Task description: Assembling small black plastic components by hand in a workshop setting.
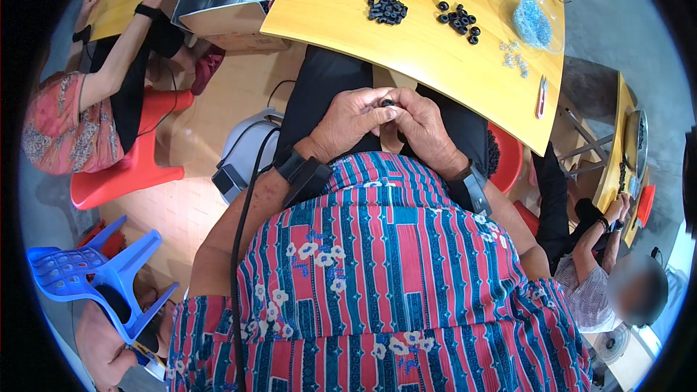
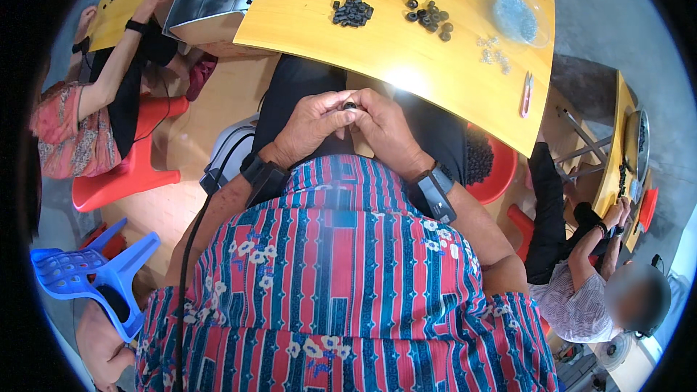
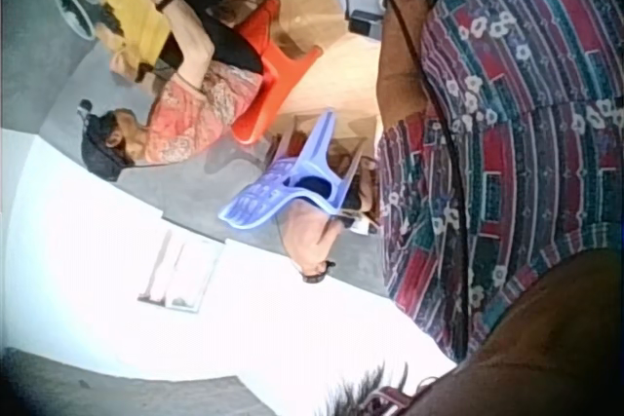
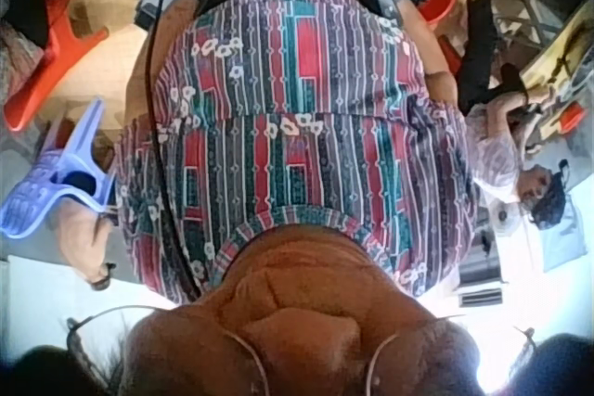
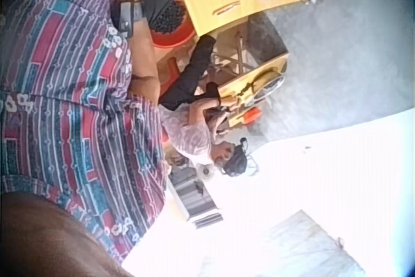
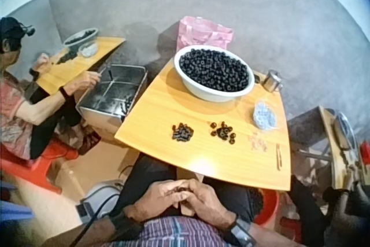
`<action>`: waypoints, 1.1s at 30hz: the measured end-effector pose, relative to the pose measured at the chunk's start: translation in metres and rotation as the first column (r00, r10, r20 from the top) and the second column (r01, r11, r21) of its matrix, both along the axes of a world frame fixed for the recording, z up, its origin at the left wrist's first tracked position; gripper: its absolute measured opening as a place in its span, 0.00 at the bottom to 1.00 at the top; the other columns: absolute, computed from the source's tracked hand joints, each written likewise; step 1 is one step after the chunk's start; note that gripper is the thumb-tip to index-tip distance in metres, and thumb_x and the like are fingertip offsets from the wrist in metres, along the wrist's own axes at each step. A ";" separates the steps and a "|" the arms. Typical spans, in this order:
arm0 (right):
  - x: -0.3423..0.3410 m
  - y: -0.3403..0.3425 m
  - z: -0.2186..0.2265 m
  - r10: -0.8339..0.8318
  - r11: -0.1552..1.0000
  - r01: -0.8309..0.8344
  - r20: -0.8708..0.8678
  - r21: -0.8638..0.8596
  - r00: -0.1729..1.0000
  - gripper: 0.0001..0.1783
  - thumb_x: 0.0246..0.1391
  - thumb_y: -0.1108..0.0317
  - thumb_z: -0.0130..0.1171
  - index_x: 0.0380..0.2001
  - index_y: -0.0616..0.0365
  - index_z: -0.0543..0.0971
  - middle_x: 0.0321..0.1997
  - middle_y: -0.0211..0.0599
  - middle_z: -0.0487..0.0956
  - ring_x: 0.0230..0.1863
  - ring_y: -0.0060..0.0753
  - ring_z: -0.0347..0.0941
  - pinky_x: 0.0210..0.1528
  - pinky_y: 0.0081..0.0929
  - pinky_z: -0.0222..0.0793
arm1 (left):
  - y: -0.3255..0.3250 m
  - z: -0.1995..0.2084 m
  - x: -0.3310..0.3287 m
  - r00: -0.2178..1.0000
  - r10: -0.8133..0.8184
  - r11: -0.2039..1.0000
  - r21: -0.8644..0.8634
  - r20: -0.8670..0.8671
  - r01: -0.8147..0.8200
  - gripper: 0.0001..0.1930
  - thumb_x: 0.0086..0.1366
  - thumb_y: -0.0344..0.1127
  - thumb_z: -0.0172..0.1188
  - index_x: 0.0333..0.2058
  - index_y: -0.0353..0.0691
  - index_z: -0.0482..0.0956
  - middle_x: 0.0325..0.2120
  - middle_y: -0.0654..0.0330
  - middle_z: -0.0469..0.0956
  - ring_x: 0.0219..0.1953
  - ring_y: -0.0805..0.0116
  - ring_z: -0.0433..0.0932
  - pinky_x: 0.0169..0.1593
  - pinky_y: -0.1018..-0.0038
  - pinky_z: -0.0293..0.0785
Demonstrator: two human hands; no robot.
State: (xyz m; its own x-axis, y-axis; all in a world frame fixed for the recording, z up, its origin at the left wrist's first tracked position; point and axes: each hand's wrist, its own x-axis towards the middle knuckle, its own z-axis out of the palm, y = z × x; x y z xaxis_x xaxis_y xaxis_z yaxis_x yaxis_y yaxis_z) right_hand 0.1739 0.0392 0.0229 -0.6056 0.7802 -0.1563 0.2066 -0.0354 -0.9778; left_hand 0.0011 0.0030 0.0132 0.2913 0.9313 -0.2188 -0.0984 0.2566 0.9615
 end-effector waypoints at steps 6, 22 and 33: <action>-0.001 0.001 -0.002 -0.015 0.999 0.014 0.025 0.051 1.000 0.08 0.57 0.73 0.46 0.38 0.63 0.73 0.31 0.34 0.75 0.33 0.22 0.70 0.37 0.21 0.68 | -0.003 -0.007 0.005 0.997 0.067 0.998 -0.018 0.028 -0.067 0.21 0.64 0.36 0.56 0.53 0.33 0.70 0.32 0.66 0.75 0.28 0.83 0.70 0.33 0.85 0.70; 0.011 0.010 -0.013 -0.205 0.631 -0.224 -0.439 -0.742 0.875 0.16 0.61 0.57 0.50 0.34 0.61 0.71 0.28 0.27 0.67 0.25 0.19 0.64 0.42 0.28 0.73 | 0.001 -0.011 0.002 0.985 0.166 0.977 0.143 -0.053 -0.157 0.10 0.60 0.26 0.59 0.41 0.34 0.78 0.30 0.66 0.73 0.30 0.81 0.73 0.32 0.84 0.72; 0.015 0.014 -0.016 -0.187 0.587 -0.262 -0.443 -0.766 0.877 0.15 0.62 0.58 0.49 0.36 0.62 0.72 0.28 0.28 0.72 0.26 0.18 0.65 0.43 0.30 0.73 | 0.001 -0.012 0.000 0.980 0.150 0.977 0.169 -0.132 -0.126 0.10 0.59 0.25 0.59 0.40 0.33 0.79 0.30 0.65 0.71 0.31 0.80 0.72 0.33 0.84 0.72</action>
State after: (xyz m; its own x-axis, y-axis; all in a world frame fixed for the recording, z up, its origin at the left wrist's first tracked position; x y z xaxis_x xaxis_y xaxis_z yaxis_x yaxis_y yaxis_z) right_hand 0.1887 0.0529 0.0073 -0.7983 0.4482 -0.4022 -0.2037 -0.8295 -0.5200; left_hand 0.0008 0.0037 0.0011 0.1339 0.9865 -0.0944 0.0200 0.0926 0.9955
